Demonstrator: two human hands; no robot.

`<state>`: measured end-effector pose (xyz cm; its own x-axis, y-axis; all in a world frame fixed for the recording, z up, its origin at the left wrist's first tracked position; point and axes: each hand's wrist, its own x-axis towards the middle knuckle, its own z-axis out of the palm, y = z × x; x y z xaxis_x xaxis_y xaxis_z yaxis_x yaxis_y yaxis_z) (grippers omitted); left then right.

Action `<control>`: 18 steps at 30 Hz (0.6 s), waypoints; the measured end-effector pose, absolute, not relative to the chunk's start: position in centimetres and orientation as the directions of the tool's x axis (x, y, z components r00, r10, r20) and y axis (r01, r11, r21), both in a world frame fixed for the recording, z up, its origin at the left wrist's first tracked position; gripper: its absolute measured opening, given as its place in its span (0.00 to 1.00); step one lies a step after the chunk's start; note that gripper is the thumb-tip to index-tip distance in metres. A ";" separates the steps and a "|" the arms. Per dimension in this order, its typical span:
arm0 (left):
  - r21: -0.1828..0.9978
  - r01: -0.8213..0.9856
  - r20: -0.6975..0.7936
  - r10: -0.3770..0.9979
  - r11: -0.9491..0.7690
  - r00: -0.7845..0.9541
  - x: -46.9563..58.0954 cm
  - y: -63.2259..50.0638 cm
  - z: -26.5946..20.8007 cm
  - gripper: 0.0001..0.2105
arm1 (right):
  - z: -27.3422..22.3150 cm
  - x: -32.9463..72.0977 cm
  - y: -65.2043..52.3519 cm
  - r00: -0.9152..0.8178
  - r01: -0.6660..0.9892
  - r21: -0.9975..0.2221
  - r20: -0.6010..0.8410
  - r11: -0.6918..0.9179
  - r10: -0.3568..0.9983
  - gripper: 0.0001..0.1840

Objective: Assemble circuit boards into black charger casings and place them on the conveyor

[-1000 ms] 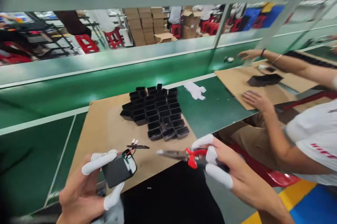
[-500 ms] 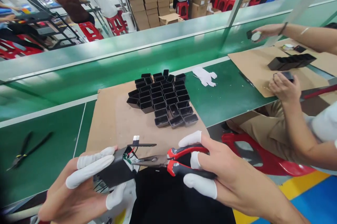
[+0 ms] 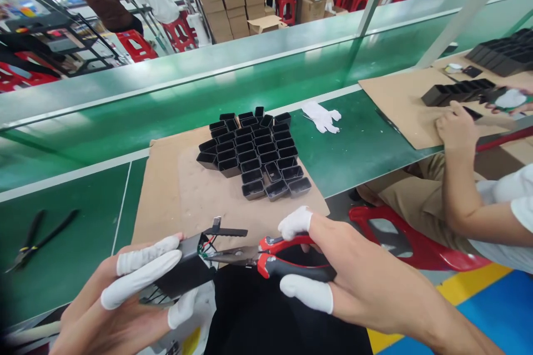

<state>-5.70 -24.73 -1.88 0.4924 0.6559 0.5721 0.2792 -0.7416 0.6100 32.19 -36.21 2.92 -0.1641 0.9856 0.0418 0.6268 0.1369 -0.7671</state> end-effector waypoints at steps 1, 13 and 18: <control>0.557 0.280 0.591 0.610 -0.782 0.527 -5.5 -24.6 -1.7 0.42 | 2.9 32.2 -36.1 -0.149 0.640 -0.759 0.035 0.123 0.988 0.30; 0.463 0.161 0.494 0.405 -0.871 0.769 -3.5 -20.2 -1.3 0.33 | 0.7 31.1 -31.6 -0.256 0.522 -0.852 -0.133 0.021 0.957 0.18; 0.505 0.157 0.485 0.429 -0.849 0.762 -3.8 -19.9 -2.3 0.28 | 0.2 30.7 -30.8 -0.308 0.540 -0.841 -0.166 0.028 0.937 0.19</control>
